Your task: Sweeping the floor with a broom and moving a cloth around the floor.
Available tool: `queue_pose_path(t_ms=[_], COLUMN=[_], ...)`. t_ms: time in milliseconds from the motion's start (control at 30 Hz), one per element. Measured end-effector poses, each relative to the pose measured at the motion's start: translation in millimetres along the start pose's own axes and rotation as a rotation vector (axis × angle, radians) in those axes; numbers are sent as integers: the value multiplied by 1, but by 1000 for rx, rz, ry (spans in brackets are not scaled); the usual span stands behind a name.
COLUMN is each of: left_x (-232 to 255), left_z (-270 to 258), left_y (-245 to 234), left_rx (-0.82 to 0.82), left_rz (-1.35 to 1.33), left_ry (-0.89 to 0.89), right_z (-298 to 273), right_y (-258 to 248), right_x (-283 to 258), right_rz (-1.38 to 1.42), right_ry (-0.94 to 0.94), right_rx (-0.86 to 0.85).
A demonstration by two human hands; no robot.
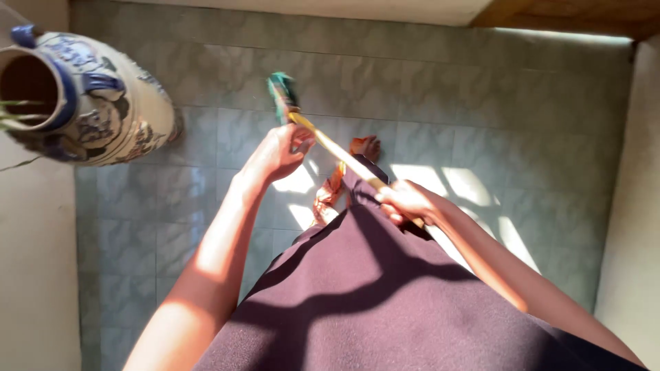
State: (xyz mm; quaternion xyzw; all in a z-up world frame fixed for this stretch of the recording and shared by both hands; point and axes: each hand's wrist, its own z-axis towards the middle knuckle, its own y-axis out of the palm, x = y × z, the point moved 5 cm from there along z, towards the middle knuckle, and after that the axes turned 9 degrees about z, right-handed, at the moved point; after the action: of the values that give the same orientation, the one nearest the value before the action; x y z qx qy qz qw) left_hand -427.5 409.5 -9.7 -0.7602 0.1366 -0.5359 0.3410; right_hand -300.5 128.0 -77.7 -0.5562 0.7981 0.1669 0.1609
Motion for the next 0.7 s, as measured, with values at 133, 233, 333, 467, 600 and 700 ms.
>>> queue_pose_path(t_ms=[133,233,333,467,600,700], left_x=[8,20,39,54,51,66], left_z=[29,53,80,126,176,211], left_y=[-19,-34,-46,-48,-23,-16], left_rx=[46,69,3,-24,-74,-148], left_rz=[46,86,137,105,148,80], left_ry=[-140,-179,-194,-274,-121,-50], right_z=[111,197,230,234,55,52], right_y=[33,17,-26,-150,-234,-283], right_x=[-97,-144,-148,-64,-57,21], right_rz=[101,127,-49,550,453,754], right_ry=[30,-128,112,123,46,441], right_rx=[-175,-287,-199,-258,139,334])
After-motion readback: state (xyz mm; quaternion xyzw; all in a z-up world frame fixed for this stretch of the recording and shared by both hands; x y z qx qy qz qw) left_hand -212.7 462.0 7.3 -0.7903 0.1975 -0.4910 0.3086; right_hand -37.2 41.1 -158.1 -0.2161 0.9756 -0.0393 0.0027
